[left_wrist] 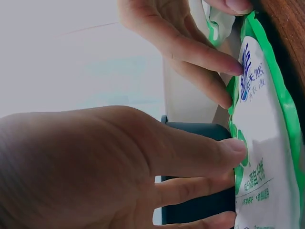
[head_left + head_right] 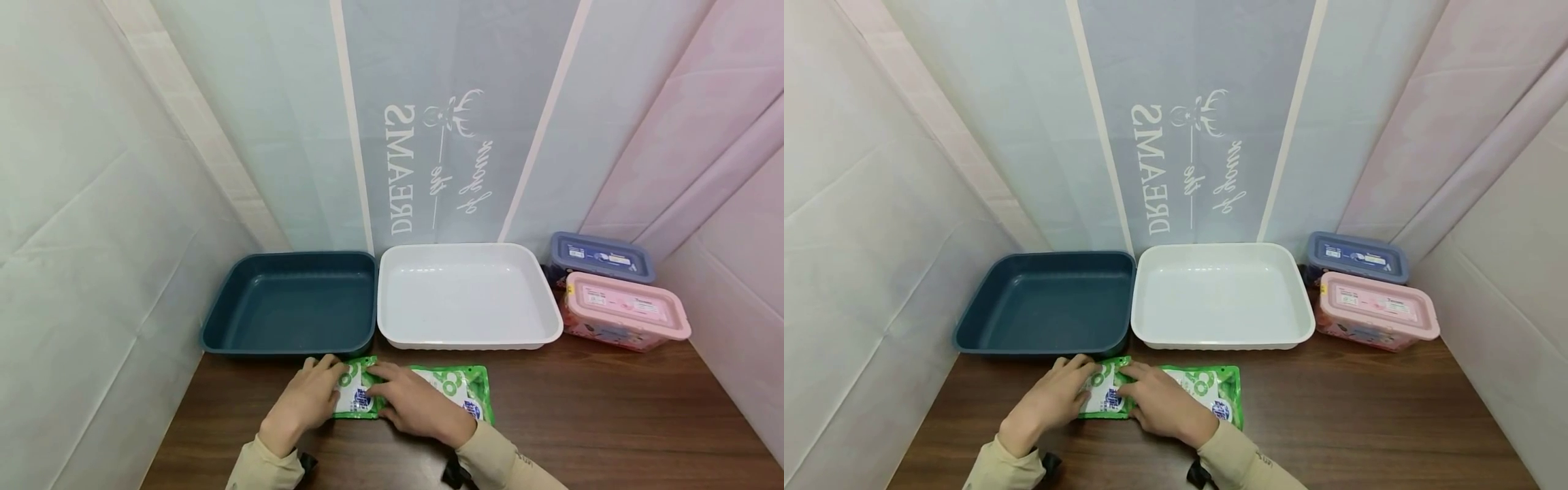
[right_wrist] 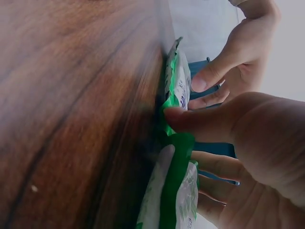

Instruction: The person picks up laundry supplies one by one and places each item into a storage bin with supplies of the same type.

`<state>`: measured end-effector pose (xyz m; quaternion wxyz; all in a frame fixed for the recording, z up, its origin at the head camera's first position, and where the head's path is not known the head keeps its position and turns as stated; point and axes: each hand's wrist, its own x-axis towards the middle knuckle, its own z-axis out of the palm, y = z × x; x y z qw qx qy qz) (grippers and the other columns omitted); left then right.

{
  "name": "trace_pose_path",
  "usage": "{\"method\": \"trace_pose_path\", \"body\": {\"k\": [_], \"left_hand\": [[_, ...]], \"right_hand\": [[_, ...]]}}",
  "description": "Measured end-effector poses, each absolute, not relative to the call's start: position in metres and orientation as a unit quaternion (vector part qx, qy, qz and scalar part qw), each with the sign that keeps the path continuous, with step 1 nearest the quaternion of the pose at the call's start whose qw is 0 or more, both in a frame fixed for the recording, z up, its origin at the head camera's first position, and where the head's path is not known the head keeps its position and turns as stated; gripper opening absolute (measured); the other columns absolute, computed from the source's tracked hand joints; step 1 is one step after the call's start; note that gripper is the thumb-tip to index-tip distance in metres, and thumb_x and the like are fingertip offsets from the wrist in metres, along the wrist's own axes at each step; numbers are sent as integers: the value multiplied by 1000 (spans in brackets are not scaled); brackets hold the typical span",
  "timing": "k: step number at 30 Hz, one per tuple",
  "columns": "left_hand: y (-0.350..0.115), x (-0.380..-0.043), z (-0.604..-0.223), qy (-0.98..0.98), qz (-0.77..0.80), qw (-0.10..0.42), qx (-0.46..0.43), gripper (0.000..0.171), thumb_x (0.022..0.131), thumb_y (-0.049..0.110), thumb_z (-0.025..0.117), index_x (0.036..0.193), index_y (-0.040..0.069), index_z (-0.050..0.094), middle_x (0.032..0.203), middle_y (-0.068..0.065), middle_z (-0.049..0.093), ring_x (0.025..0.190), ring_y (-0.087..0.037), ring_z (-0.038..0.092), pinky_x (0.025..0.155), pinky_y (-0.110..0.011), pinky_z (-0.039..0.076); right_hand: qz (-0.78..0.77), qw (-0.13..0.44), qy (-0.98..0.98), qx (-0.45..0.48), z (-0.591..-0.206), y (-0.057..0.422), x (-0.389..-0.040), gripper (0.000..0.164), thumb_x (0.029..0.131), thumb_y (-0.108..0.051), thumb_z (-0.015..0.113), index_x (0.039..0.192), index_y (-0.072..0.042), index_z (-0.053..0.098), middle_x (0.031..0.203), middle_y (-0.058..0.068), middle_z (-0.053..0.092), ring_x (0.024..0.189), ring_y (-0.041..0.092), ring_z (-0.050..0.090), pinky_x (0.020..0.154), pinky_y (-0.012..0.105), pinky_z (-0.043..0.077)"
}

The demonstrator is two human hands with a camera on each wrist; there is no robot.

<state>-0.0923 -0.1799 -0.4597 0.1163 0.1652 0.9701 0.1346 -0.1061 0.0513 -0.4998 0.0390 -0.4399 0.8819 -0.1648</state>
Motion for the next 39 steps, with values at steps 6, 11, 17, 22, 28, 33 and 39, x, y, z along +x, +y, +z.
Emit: {"method": "trace_pose_path", "body": {"k": [6,11,17,22,28,33,39], "left_hand": [[-184,-92,-461,972,129,128,146,44,95,8,80,136,6,64,134,-18,62,113,-39,54,90,-54,54],[-188,-91,-463,971,137,142,136,48,95,12,81,138,6,62,133,-21,63,116,-40,55,93,-57,53],[-200,-91,-470,965,173,160,115,46,97,16,80,138,8,59,134,-18,60,117,-39,53,97,-61,48],[-209,-90,-474,957,210,175,95,36,99,13,77,132,12,61,129,-11,61,109,-33,55,87,-54,50],[-216,-87,-476,952,228,191,67,30,102,10,72,131,8,62,127,-12,61,114,-38,59,88,-56,52],[-220,-85,-476,949,241,194,61,27,103,8,70,129,6,63,126,-13,60,114,-38,59,92,-55,53],[-229,-82,-483,940,265,192,96,18,102,2,66,120,6,62,113,-10,59,99,-26,59,83,-47,53]], "right_hand": [[-179,36,878,-442,-497,50,-106,32,98,-18,80,130,-17,76,153,11,59,141,23,59,112,33,53],[-205,15,883,-422,-493,48,-94,33,98,-24,80,130,-15,75,147,10,62,129,24,65,107,38,56],[-264,26,893,-363,-497,40,-79,39,100,-25,78,135,-10,70,135,6,64,121,19,65,101,36,58],[-293,19,901,-319,-502,37,-73,44,100,-22,77,137,-1,65,132,10,65,122,22,65,100,36,58],[-299,53,905,-297,-499,36,-72,52,101,-24,77,141,4,62,134,16,66,124,28,65,100,39,59],[-300,104,903,-291,-492,33,-71,59,101,-31,76,145,5,59,137,18,64,127,30,62,102,39,58],[-373,136,880,-261,-489,30,-72,59,101,-35,75,143,5,61,137,17,64,129,29,61,105,40,56]]}}
